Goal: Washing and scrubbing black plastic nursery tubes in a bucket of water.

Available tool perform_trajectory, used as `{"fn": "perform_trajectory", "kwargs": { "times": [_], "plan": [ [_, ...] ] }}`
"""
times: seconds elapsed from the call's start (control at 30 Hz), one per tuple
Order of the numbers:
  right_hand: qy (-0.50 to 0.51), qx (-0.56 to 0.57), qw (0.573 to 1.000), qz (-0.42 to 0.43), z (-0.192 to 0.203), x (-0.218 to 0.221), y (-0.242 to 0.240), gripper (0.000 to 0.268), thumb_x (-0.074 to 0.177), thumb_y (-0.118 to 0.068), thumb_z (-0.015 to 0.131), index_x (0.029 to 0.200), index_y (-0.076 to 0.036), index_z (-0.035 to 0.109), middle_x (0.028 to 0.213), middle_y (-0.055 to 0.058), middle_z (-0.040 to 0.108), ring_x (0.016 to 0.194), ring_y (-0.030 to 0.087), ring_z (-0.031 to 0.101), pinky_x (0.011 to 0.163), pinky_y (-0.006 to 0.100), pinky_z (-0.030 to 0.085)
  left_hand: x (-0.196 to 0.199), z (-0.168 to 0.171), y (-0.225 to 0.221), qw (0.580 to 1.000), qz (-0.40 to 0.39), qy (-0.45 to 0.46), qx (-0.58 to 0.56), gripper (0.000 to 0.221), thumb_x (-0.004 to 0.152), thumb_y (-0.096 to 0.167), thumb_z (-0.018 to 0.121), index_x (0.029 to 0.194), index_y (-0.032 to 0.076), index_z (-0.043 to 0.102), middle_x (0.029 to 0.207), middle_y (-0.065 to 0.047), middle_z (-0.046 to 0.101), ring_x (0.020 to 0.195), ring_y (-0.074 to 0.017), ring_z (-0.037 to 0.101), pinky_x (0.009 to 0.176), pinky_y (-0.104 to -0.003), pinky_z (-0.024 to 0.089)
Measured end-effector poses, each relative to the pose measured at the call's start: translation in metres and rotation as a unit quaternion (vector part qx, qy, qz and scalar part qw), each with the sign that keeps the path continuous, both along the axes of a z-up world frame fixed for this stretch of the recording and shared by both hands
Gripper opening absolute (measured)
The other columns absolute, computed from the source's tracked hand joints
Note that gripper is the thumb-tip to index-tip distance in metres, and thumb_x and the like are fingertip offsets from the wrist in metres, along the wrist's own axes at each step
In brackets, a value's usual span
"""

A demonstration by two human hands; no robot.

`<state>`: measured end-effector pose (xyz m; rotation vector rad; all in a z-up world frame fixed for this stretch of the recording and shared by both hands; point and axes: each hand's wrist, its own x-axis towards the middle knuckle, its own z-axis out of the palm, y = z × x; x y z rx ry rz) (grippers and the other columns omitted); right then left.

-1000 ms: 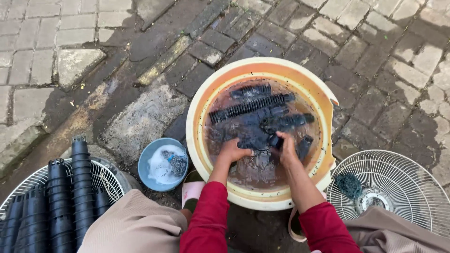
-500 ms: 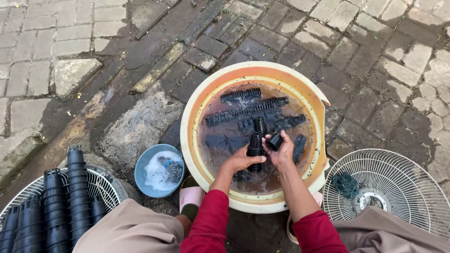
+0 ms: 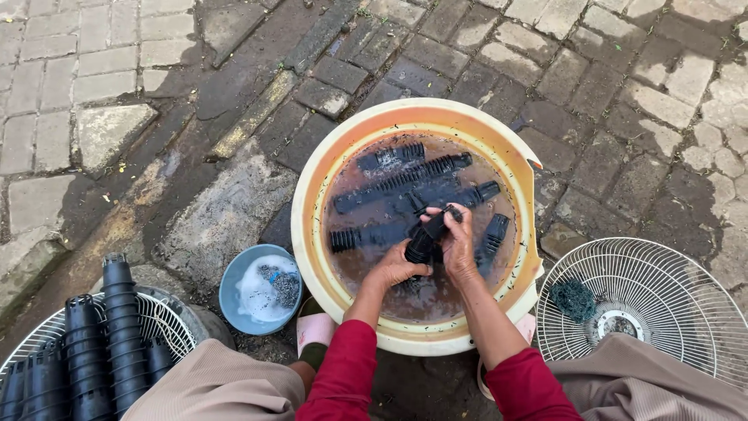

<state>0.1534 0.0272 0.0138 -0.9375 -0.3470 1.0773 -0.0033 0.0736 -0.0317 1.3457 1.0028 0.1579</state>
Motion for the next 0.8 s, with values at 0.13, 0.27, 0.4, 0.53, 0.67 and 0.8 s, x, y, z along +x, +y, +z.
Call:
{"fn": "perform_trajectory", "kwargs": {
  "times": [0.13, 0.27, 0.4, 0.53, 0.67, 0.8],
  "plan": [
    [0.022, -0.004, 1.000, 0.000, 0.004, 0.001, 0.003, 0.034, 0.105, -0.029, 0.053, 0.135, -0.019, 0.041, 0.122, 0.022, 0.067, 0.110, 0.036, 0.070, 0.089, 0.051, 0.057, 0.000, 0.036, -0.001, 0.998, 0.038, -0.031, -0.049, 0.078, 0.054, 0.022, 0.091, 0.126, 0.009, 0.063, 0.105, -0.003, 0.072, 0.095, -0.0164, 0.066, 0.087, -0.032, 0.054],
    [0.070, -0.072, 0.995, -0.014, -0.021, 0.019, 0.003, 0.036, 0.102, -0.035, 0.053, 0.134, -0.022, 0.042, 0.117, 0.020, 0.069, 0.101, 0.034, 0.070, 0.076, 0.051, 0.060, -0.002, 0.048, -0.006, 0.976, 0.026, -0.157, -0.151, 0.079, 0.069, 0.031, 0.091, 0.135, 0.007, 0.053, 0.102, -0.006, 0.069, 0.088, -0.0164, 0.066, 0.080, -0.033, 0.056],
    [0.107, -0.071, 0.992, 0.002, -0.020, 0.024, 0.002, 0.034, 0.101, -0.038, 0.054, 0.129, -0.020, 0.046, 0.111, 0.021, 0.070, 0.094, 0.035, 0.072, 0.071, 0.049, 0.062, -0.004, 0.071, -0.004, 0.949, 0.012, -0.192, -0.249, 0.077, 0.083, 0.074, 0.057, 0.130, 0.013, 0.055, 0.085, -0.007, 0.065, 0.072, -0.0178, 0.069, 0.065, -0.037, 0.061],
    [0.097, -0.051, 0.994, -0.011, -0.007, 0.027, 0.001, 0.033, 0.101, -0.036, 0.054, 0.127, -0.018, 0.047, 0.107, 0.020, 0.069, 0.090, 0.036, 0.074, 0.072, 0.048, 0.063, -0.006, 0.046, 0.001, 0.931, 0.023, -0.185, -0.314, 0.097, 0.083, 0.091, 0.033, 0.111, 0.002, 0.061, 0.075, -0.013, 0.069, 0.064, -0.0229, 0.071, 0.060, -0.037, 0.062],
    [-0.189, -0.197, 0.961, -0.030, -0.020, 0.036, -0.005, 0.033, 0.096, -0.026, 0.060, 0.125, -0.016, 0.050, 0.107, 0.017, 0.064, 0.097, 0.037, 0.066, 0.085, 0.052, 0.058, -0.007, 0.025, 0.008, 0.911, 0.268, -0.175, -0.259, 0.090, 0.088, 0.087, 0.032, 0.104, 0.004, 0.062, 0.076, -0.013, 0.068, 0.065, -0.0220, 0.069, 0.063, -0.038, 0.060],
    [-0.659, -0.384, 0.645, 0.046, -0.003, 0.014, 0.006, 0.036, 0.085, -0.022, 0.066, 0.120, -0.022, 0.059, 0.126, 0.012, 0.060, 0.124, 0.035, 0.053, 0.103, 0.055, 0.043, -0.009, 0.027, 0.016, 0.902, 0.385, -0.106, -0.164, 0.083, 0.089, 0.081, 0.038, 0.111, 0.006, 0.067, 0.083, -0.012, 0.068, 0.064, -0.0204, 0.069, 0.062, -0.039, 0.058]
  ]
}}
